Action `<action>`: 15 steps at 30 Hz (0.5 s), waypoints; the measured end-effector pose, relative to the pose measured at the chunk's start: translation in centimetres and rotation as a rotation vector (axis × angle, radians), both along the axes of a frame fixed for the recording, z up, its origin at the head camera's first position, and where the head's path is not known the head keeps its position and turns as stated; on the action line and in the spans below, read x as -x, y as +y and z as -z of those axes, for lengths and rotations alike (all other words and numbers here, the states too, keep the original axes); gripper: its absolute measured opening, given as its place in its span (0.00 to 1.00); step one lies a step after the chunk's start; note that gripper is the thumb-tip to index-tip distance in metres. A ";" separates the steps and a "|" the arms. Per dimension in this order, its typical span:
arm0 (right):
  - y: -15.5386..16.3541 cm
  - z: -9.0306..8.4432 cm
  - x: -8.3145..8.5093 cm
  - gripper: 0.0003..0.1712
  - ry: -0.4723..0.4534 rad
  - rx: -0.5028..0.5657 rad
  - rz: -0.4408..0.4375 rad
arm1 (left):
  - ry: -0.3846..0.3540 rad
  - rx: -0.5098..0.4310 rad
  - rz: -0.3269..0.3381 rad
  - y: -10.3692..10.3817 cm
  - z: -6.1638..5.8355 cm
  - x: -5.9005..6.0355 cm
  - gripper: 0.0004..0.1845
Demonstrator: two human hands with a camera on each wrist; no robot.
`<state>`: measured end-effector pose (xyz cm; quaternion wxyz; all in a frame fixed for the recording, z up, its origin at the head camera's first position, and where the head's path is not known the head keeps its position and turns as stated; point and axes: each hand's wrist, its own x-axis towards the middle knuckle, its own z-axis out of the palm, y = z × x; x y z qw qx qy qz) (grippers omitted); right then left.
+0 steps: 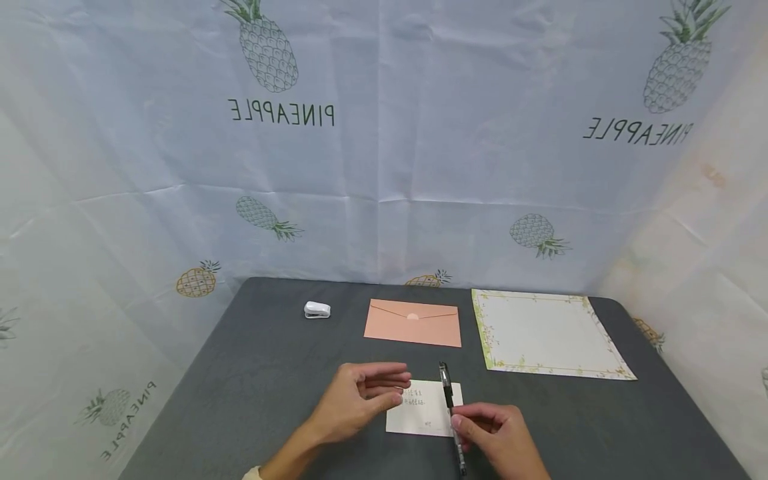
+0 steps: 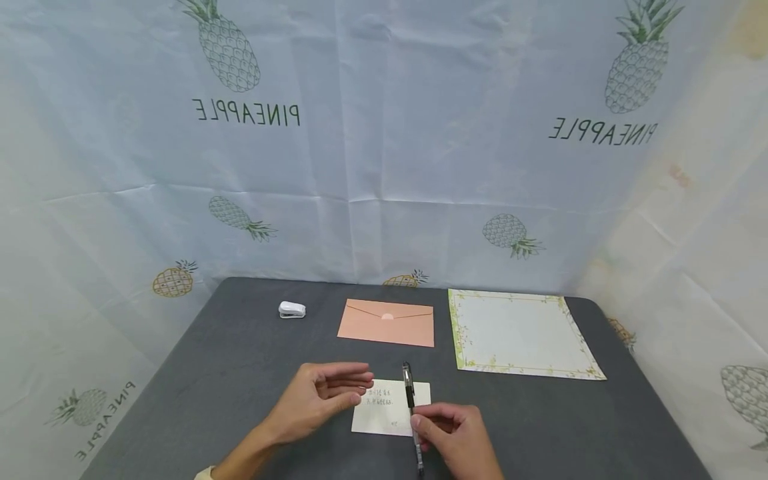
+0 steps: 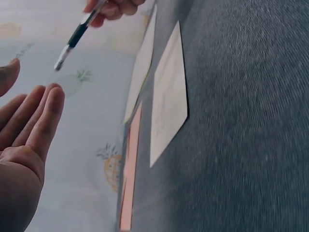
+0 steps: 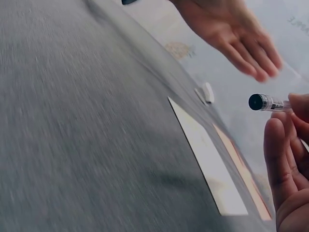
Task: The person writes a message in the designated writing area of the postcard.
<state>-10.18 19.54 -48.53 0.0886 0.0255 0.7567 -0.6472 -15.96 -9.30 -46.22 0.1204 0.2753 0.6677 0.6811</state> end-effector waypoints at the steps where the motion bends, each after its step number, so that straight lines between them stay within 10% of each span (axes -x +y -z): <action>1: 0.3 0.0 0.0 0.18 -0.002 -0.012 0.011 | 0.019 -0.005 0.008 -0.4 0.0 0.0 0.23; 15: 3.7 0.5 0.5 0.15 -0.100 -0.240 0.194 | 0.116 0.028 -0.040 -5.2 0.6 -0.1 0.23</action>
